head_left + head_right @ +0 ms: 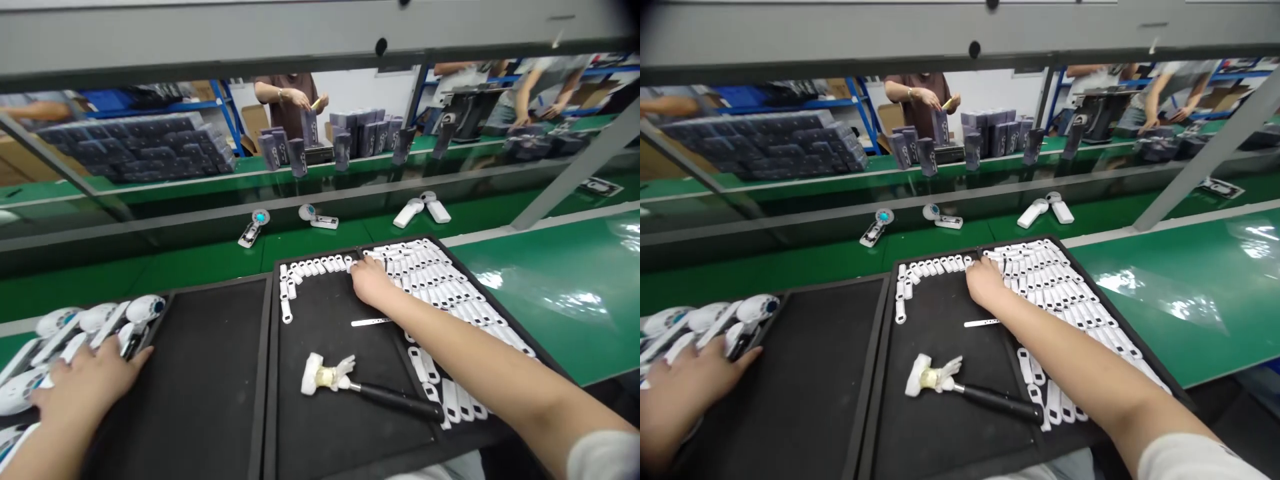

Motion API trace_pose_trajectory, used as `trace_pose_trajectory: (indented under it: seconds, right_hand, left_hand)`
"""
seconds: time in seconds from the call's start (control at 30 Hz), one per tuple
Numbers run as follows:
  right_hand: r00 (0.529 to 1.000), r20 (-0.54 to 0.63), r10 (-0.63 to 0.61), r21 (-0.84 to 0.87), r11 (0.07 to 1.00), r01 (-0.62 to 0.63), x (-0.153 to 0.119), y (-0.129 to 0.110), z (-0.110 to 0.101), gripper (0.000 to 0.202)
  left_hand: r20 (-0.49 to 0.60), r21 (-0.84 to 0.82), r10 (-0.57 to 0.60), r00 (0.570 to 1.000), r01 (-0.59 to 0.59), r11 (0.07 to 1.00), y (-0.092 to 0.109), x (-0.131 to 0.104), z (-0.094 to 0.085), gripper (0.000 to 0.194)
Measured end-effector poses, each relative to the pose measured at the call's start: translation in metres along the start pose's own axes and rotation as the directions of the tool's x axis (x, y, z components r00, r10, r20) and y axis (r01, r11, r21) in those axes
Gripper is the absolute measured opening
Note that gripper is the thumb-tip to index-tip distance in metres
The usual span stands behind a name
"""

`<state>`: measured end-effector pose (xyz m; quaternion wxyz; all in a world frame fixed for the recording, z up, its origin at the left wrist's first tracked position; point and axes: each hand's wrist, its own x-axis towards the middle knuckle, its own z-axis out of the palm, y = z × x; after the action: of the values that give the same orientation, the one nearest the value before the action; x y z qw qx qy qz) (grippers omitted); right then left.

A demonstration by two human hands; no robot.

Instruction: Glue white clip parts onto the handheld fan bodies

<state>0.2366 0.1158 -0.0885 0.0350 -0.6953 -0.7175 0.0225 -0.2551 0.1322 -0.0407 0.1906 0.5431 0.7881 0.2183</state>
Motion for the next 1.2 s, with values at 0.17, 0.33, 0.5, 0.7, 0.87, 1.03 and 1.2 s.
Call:
trace_pose_trajectory:
  seconds: [0.17, 0.33, 0.5, 0.7, 0.87, 1.03, 1.2]
  right_hand:
    - [0.988, 0.117, -0.097, 0.051, 0.995, 0.091, -0.044, -0.008, 0.005, 0.022]
    - [0.970, 0.123, -0.209, 0.173, 0.967, 0.187, -0.048, 0.008, -0.006, 0.042]
    - [0.904, 0.158, -0.398, 0.298, 0.892, 0.340, -0.039, 0.021, -0.007, 0.067]
    - [0.830, 0.142, -0.539, 0.421, 0.792, 0.442, -0.018, 0.026, -0.002, 0.044]
    - [0.912, -0.029, -0.410, 0.527, 0.768, 0.362, -0.033, 0.006, -0.007, 0.020]
    - [0.958, -0.170, -0.231, 0.726, 0.628, 0.280, -0.092, -0.042, -0.032, 0.025]
    - [0.990, 0.119, 0.081, 0.899, 0.415, -0.142, -0.110, -0.065, -0.051, 0.020]
  left_hand:
    - [0.006, 0.706, 0.132, 0.991, -0.098, 0.701, 0.028, -0.016, 0.009, 0.064]
    - [0.203, 0.780, 0.098, 0.974, -0.221, 0.585, 0.028, -0.009, 0.011, 0.069]
    - [0.004, 0.452, -0.126, 0.992, 0.111, 0.885, 0.048, -0.012, 0.000, 0.064]
    - [0.270, -0.595, -0.100, 0.958, 0.248, 0.764, 0.075, -0.055, 0.016, 0.031]
    - [0.500, -0.812, 0.121, 0.858, 0.415, 0.411, 0.110, -0.118, 0.065, 0.067]
    - [0.408, -0.842, 0.392, 0.825, 0.174, 0.510, 0.151, -0.167, 0.118, 0.100]
    - [0.384, -0.738, 0.538, 0.750, -0.101, 0.667, 0.166, -0.185, 0.136, 0.101]
